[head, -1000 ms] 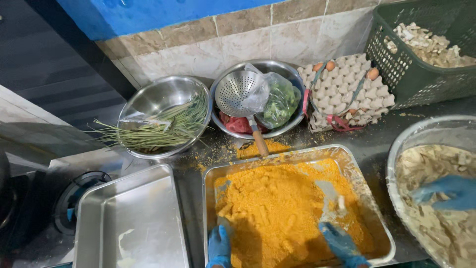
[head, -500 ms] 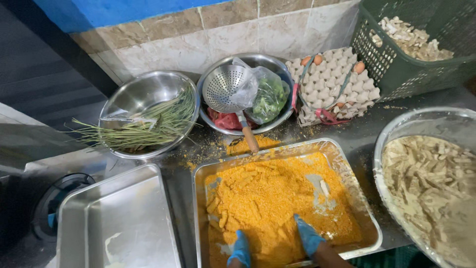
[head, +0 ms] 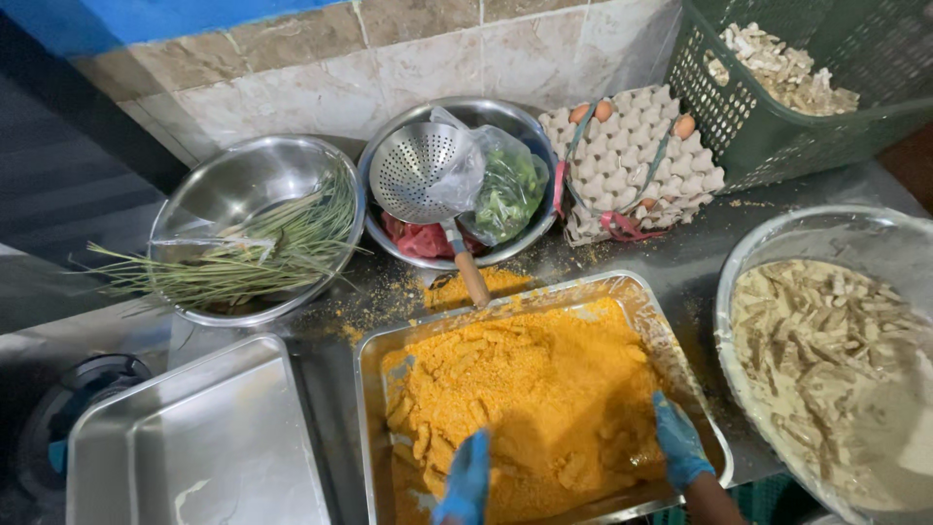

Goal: The person, wearing blue gloves, coats pieces of food in an orange crumb mixture spread on a metal tray, turning and pressing the pieces by hand so they are covered, and occasionally reaches into a nearby bowl of batter. The coated pieces accumulate in the tray throughout the episode.

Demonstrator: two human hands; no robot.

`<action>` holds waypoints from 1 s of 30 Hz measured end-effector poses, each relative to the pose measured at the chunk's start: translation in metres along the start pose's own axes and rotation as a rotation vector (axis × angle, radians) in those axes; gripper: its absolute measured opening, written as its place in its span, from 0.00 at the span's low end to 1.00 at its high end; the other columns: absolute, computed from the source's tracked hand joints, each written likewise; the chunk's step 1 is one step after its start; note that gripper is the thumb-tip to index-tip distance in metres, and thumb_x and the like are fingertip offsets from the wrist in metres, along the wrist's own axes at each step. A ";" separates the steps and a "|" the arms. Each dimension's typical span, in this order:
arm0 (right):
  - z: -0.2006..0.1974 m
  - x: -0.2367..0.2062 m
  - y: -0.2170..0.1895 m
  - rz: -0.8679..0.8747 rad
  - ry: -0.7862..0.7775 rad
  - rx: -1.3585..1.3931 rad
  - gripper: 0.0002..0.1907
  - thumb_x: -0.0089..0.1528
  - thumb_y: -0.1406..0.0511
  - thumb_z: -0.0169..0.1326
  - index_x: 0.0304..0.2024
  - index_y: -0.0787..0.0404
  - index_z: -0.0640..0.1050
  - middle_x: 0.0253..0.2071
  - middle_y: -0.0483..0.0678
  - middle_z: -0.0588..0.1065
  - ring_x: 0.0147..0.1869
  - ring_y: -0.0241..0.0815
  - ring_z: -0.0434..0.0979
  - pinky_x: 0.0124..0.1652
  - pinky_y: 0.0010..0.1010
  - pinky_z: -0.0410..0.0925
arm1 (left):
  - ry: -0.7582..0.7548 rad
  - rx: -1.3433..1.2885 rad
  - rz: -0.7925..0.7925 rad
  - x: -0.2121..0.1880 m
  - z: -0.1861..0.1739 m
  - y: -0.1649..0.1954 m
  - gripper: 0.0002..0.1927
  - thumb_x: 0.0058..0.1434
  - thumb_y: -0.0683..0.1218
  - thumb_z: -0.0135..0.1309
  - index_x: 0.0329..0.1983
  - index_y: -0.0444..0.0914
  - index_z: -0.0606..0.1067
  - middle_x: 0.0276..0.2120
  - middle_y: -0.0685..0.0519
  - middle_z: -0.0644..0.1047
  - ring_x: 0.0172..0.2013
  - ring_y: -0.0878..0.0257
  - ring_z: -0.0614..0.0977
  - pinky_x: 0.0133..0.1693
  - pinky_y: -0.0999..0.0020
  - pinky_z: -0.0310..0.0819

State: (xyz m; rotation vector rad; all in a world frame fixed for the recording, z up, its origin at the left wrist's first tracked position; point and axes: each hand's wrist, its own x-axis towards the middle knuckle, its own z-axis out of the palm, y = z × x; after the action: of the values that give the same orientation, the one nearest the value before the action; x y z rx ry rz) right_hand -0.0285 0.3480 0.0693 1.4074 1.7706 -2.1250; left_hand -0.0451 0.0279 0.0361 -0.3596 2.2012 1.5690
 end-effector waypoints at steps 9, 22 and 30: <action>0.047 0.002 0.058 0.408 -0.130 -0.083 0.32 0.67 0.42 0.50 0.57 0.62 0.75 0.54 0.57 0.74 0.56 0.60 0.75 0.50 0.52 0.69 | 0.286 -0.086 -0.166 0.017 -0.007 -0.094 0.23 0.56 0.59 0.56 0.46 0.40 0.78 0.44 0.46 0.83 0.45 0.53 0.83 0.49 0.50 0.76; 0.036 0.002 0.079 0.520 -0.470 -0.278 0.31 0.63 0.45 0.49 0.66 0.46 0.71 0.64 0.40 0.74 0.67 0.45 0.75 0.62 0.48 0.67 | -0.382 -0.386 -0.480 0.021 -0.028 -0.056 0.32 0.65 0.71 0.46 0.37 0.39 0.81 0.25 0.50 0.79 0.27 0.55 0.75 0.32 0.57 0.70; -0.035 0.019 0.084 0.324 -0.445 -0.298 0.31 0.63 0.50 0.53 0.64 0.57 0.76 0.62 0.49 0.80 0.64 0.48 0.79 0.60 0.47 0.70 | 0.336 0.315 -0.057 0.044 -0.107 -0.069 0.23 0.62 0.63 0.54 0.45 0.41 0.81 0.38 0.45 0.84 0.41 0.50 0.85 0.44 0.56 0.79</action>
State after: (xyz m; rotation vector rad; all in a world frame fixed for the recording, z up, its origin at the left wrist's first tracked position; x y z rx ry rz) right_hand 0.0272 0.3561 -0.0047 0.9721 1.4895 -1.7467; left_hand -0.0733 -0.0947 -0.0119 -0.6178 2.6153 1.1715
